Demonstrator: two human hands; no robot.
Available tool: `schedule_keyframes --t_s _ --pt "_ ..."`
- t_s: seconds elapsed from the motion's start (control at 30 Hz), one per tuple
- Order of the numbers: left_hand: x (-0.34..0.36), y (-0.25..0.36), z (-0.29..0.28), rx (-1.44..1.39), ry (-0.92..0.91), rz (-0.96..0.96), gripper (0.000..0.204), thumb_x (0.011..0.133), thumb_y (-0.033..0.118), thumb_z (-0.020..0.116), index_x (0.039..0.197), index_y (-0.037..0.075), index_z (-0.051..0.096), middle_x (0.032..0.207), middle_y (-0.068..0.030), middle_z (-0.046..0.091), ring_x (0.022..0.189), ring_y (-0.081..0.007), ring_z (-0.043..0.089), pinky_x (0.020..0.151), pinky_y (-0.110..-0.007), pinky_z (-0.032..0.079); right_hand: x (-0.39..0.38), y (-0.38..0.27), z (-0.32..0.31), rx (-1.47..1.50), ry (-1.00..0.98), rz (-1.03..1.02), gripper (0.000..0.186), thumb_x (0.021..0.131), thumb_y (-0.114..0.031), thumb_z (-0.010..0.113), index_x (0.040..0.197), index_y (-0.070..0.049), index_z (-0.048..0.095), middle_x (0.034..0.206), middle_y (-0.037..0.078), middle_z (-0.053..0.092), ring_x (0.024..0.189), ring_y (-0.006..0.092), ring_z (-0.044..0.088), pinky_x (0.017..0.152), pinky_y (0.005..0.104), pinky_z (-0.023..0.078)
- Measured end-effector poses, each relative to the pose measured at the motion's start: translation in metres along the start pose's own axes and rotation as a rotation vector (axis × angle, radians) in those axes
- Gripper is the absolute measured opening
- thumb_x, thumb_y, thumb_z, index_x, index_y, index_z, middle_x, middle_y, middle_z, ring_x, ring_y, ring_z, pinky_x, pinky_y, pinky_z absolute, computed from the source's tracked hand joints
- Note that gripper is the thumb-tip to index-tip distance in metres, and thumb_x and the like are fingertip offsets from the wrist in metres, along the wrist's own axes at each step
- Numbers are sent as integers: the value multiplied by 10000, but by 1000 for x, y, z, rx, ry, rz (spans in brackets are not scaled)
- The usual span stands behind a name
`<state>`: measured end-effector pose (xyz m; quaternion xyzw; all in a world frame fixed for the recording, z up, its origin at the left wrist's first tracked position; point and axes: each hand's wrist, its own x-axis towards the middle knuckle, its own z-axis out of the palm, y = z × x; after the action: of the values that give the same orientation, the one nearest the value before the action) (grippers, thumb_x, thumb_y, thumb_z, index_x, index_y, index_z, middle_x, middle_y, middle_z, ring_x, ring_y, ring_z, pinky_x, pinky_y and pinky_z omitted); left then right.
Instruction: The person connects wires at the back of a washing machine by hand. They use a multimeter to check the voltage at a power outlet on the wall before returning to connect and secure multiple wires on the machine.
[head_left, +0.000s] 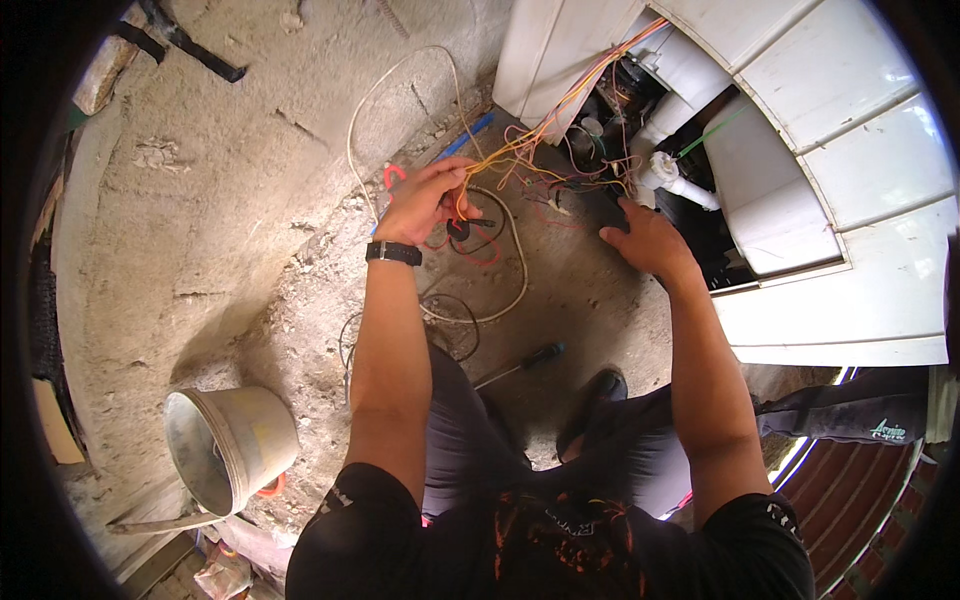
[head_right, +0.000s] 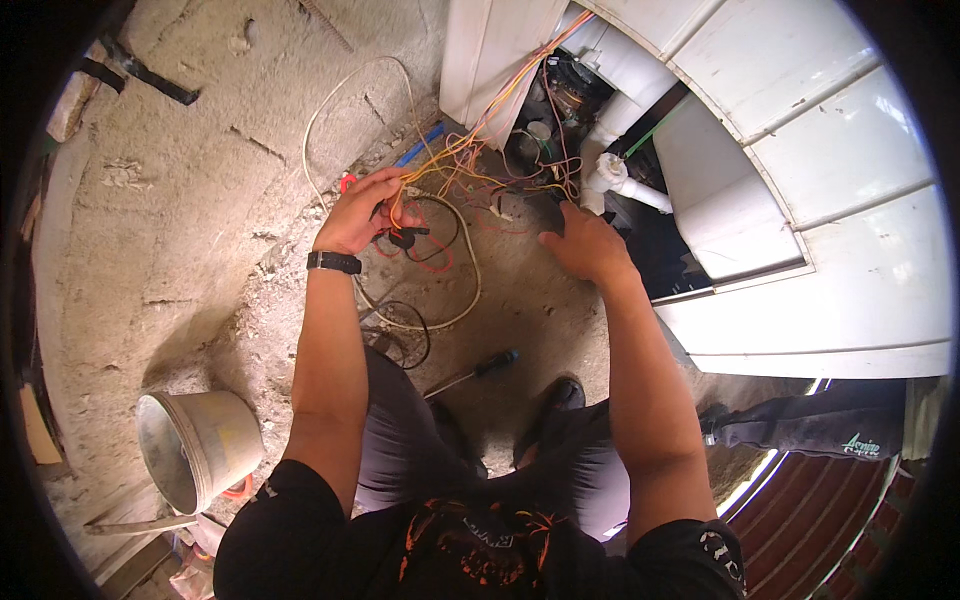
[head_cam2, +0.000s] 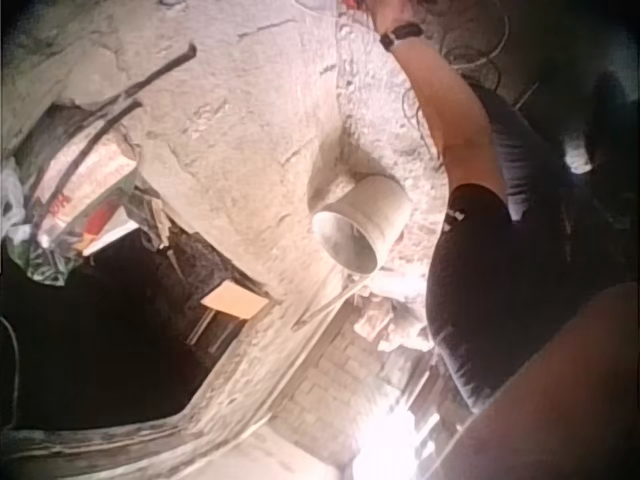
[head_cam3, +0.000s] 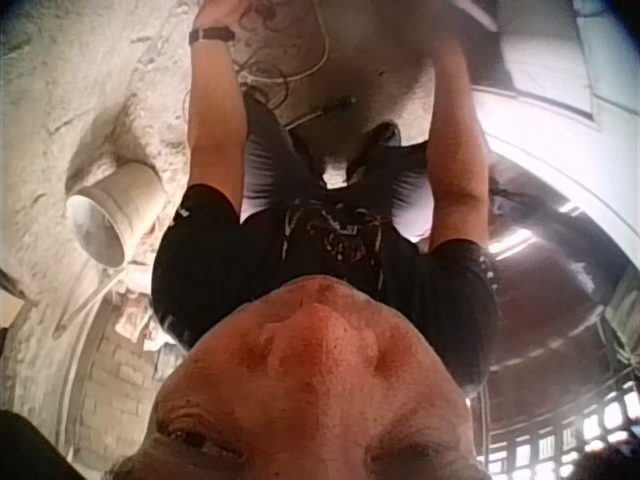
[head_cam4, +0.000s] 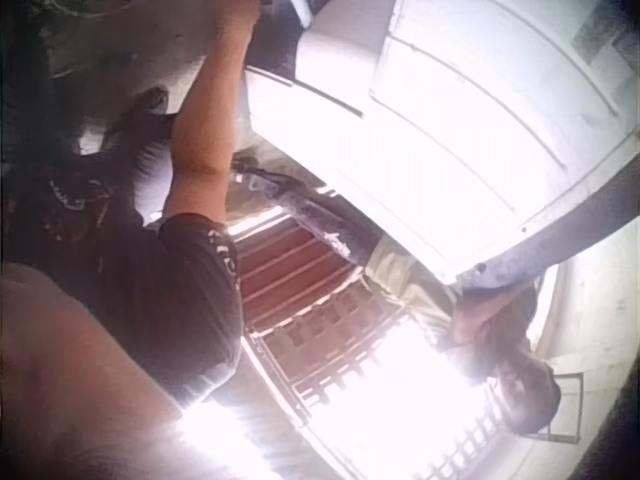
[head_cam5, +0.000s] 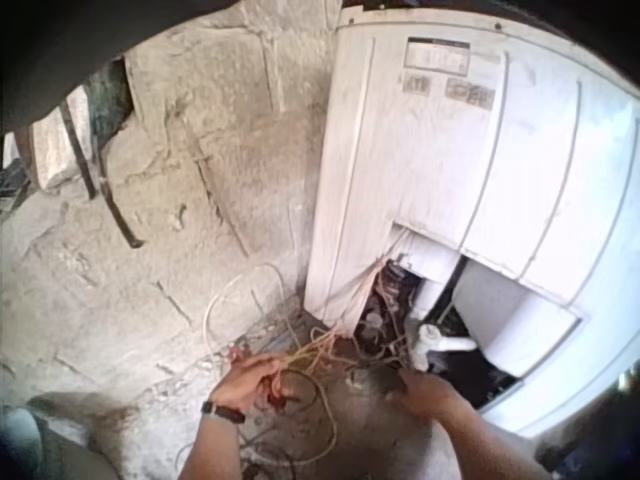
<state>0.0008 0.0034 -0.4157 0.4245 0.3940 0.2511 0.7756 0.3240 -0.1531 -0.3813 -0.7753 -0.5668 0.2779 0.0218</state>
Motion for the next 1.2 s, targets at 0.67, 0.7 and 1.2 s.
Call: schedule_keyframes --t_s 0.67,0.7,1.2 --pt "-15 6 16 -26 -273 -25 431 1042 265 501 1388 9 524 872 -100 677 912 -271 711 822 -370 557 -16 -102 84 1136 -131 -260 250 954 -179 694 1132 -18 622 913 60 698 796 121 659 734 289 526" --pt "-15 4 15 -29 -274 -21 434 1044 273 500 1390 11 524 870 -99 676 920 -274 712 817 -368 556 -16 -104 83 1133 -157 -255 233 960 -160 691 1123 -12 616 908 52 683 798 114 648 730 277 521" --pt "1 -6 10 36 -248 -76 553 1088 473 396 1389 31 538 918 -107 687 896 -216 692 850 -397 571 -10 -78 79 1026 -477 -205 345 960 -101 660 1281 3 590 998 26 624 900 102 606 845 275 549"
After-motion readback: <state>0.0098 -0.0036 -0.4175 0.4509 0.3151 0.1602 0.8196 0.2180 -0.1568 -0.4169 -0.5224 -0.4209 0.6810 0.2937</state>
